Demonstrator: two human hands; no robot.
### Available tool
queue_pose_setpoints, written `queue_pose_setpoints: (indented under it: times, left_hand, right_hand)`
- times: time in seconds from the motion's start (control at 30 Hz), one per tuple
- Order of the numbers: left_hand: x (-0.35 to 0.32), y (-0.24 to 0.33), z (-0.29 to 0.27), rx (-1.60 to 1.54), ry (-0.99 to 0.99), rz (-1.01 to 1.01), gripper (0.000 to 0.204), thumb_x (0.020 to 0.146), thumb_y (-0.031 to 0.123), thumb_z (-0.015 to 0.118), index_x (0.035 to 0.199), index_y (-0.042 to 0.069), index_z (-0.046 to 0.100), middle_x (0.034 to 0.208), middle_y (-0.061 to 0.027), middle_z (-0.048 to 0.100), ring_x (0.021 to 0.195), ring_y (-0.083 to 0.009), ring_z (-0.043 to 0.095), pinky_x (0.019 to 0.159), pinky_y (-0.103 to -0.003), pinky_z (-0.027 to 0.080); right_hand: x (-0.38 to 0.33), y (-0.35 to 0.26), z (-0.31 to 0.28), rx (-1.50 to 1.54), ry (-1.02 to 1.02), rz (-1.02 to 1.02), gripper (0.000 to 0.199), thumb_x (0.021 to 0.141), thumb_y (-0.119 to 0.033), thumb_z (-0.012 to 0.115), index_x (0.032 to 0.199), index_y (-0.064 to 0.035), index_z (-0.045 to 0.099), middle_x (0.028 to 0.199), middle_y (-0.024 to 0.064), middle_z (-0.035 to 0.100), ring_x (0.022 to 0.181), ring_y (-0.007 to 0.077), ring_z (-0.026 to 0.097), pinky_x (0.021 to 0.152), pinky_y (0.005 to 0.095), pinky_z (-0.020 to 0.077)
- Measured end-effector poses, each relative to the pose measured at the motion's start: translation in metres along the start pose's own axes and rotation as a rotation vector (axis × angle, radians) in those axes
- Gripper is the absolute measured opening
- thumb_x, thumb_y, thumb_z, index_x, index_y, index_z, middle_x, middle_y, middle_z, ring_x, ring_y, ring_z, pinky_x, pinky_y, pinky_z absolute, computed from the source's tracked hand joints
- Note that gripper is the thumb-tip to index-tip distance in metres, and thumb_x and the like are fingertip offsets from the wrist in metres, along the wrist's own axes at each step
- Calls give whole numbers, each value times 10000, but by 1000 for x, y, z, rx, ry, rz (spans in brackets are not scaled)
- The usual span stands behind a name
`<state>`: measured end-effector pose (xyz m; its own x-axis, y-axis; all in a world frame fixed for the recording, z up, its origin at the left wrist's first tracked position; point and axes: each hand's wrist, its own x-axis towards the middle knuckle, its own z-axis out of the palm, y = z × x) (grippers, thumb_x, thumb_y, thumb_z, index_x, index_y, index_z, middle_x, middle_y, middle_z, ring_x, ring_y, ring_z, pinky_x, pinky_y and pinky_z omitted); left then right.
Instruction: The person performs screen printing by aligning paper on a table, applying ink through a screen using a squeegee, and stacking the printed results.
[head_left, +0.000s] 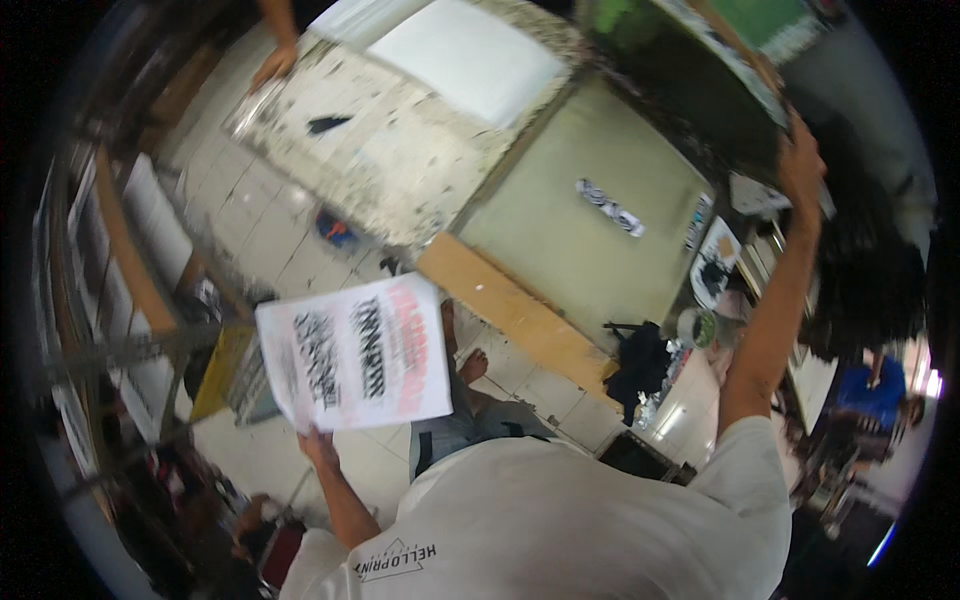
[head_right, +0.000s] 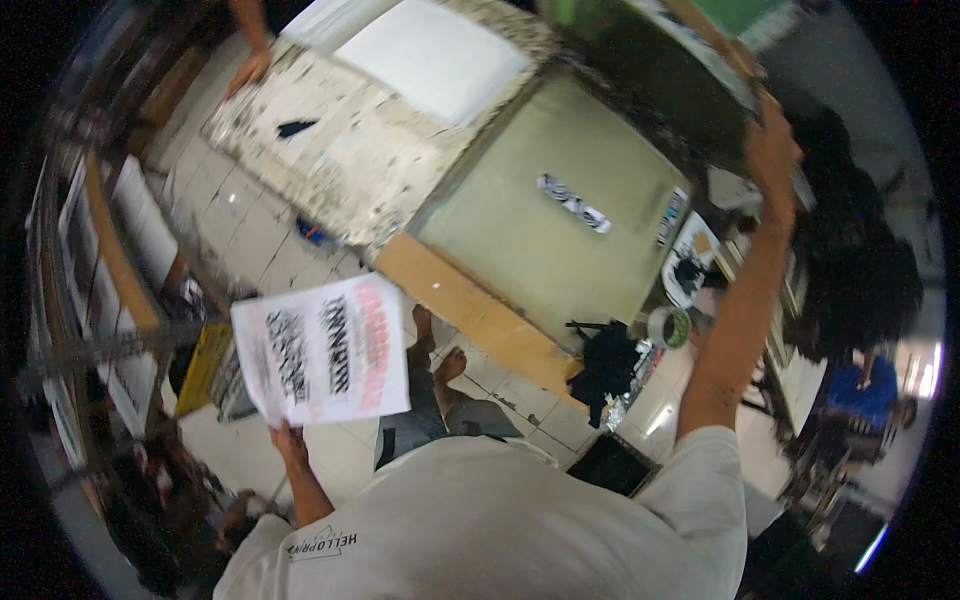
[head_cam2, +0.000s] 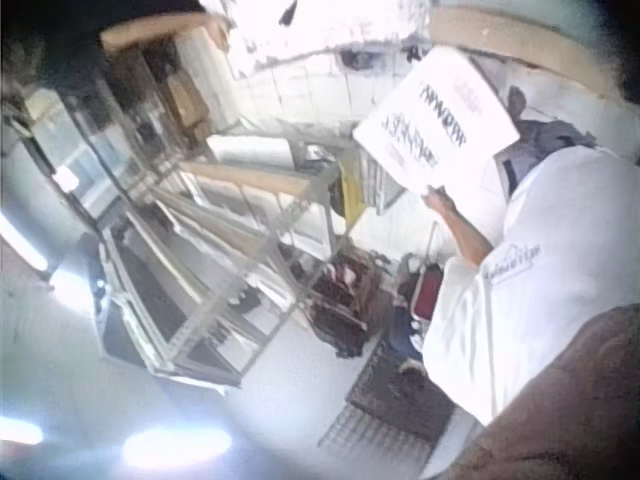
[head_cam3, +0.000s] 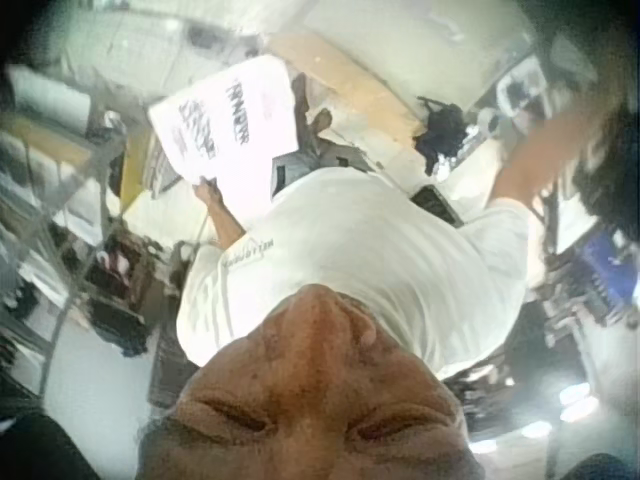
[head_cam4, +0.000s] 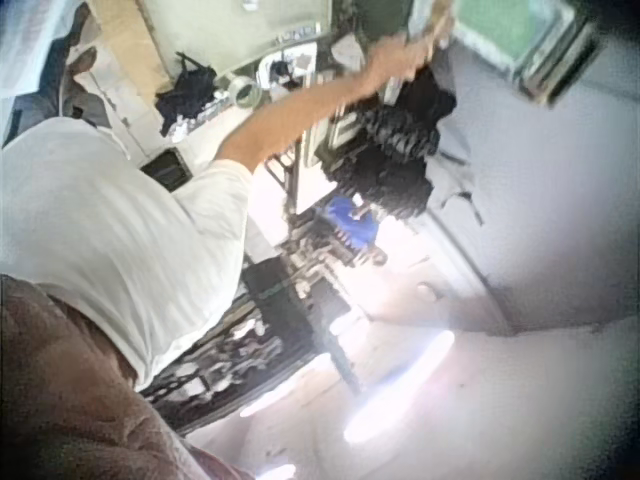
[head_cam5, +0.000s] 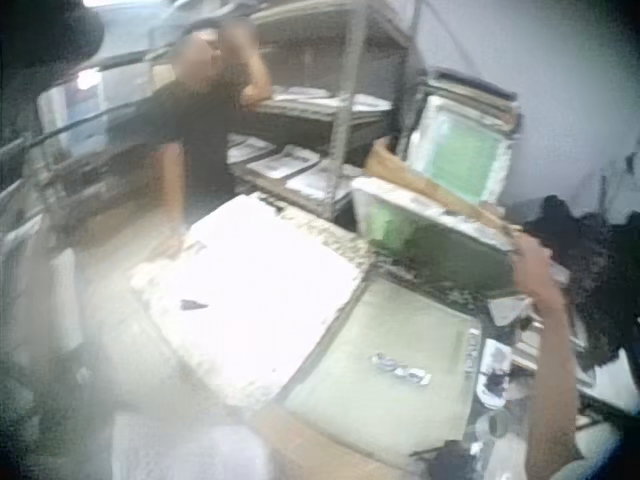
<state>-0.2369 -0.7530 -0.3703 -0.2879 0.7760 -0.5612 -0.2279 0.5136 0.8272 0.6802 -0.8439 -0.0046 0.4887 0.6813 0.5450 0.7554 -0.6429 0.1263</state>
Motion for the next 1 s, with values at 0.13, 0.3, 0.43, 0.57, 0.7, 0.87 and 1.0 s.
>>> queue_pose_setpoints:
  times: [0.13, 0.3, 0.43, 0.57, 0.7, 0.87, 1.0]
  left_hand:
    - [29, -34, 35, 43, -55, -13, 439, 945, 86, 530, 1374, 75, 442, 1250, -140, 583, 1045, -268, 639, 784, -416, 593]
    - [45, -76, 118, 19, -134, -63, 360, 955, 126, 549, 1301, 42, 500, 1150, -104, 647, 924, -217, 678, 721, -352, 607]
    - [64, -88, 215, -131, -187, -117, 348, 952, 60, 534, 1299, 30, 524, 1096, -111, 667, 878, -193, 691, 631, -300, 603]
    - [82, -89, 291, -243, -208, -70, 278, 964, 0, 478, 1227, 14, 568, 963, -70, 659, 751, -136, 654, 566, -271, 565]
    - [114, -110, 356, -254, -238, -52, 233, 941, 1, 524, 1157, -3, 611, 833, -132, 674, 691, -172, 649, 616, -333, 519]
    - [142, -114, 406, 47, -436, 218, 408, 947, 47, 566, 1349, 34, 502, 1144, -246, 658, 971, -358, 683, 789, -429, 528]
    - [160, -93, 418, 298, -496, 277, 588, 873, 173, 690, 1357, -58, 449, 1239, -268, 596, 1160, -447, 560, 956, -533, 439]
  right_hand:
    - [0, 24, 3, -31, -155, 105, 491, 1007, -276, 483, 1469, -116, 433, 1483, 133, 463, 1376, 326, 423, 1131, 414, 328]
    - [5, 20, 13, 329, -294, 121, 542, 1044, -280, 401, 1517, -26, 323, 1568, 175, 327, 1453, 307, 297, 1175, 391, 245]
    - [12, 84, -31, 228, -254, 124, 614, 1052, -372, 409, 1514, 16, 297, 1563, 208, 312, 1418, 325, 342, 1162, 390, 273]
    - [-8, 43, -52, -8, -266, 62, 644, 1043, -435, 406, 1509, 3, 323, 1568, 216, 292, 1412, 362, 330, 1163, 426, 271]
    - [-12, 49, -44, -20, -232, 159, 632, 1042, -414, 420, 1506, 4, 327, 1560, 211, 306, 1403, 359, 336, 1151, 428, 286]
    - [-18, 22, -40, -6, -182, 220, 640, 1031, -410, 447, 1502, 8, 332, 1543, 214, 327, 1387, 358, 351, 1138, 428, 304]
    - [-24, 14, -49, -8, -154, 257, 647, 1022, -407, 469, 1498, 10, 337, 1530, 216, 345, 1375, 357, 363, 1127, 428, 318]
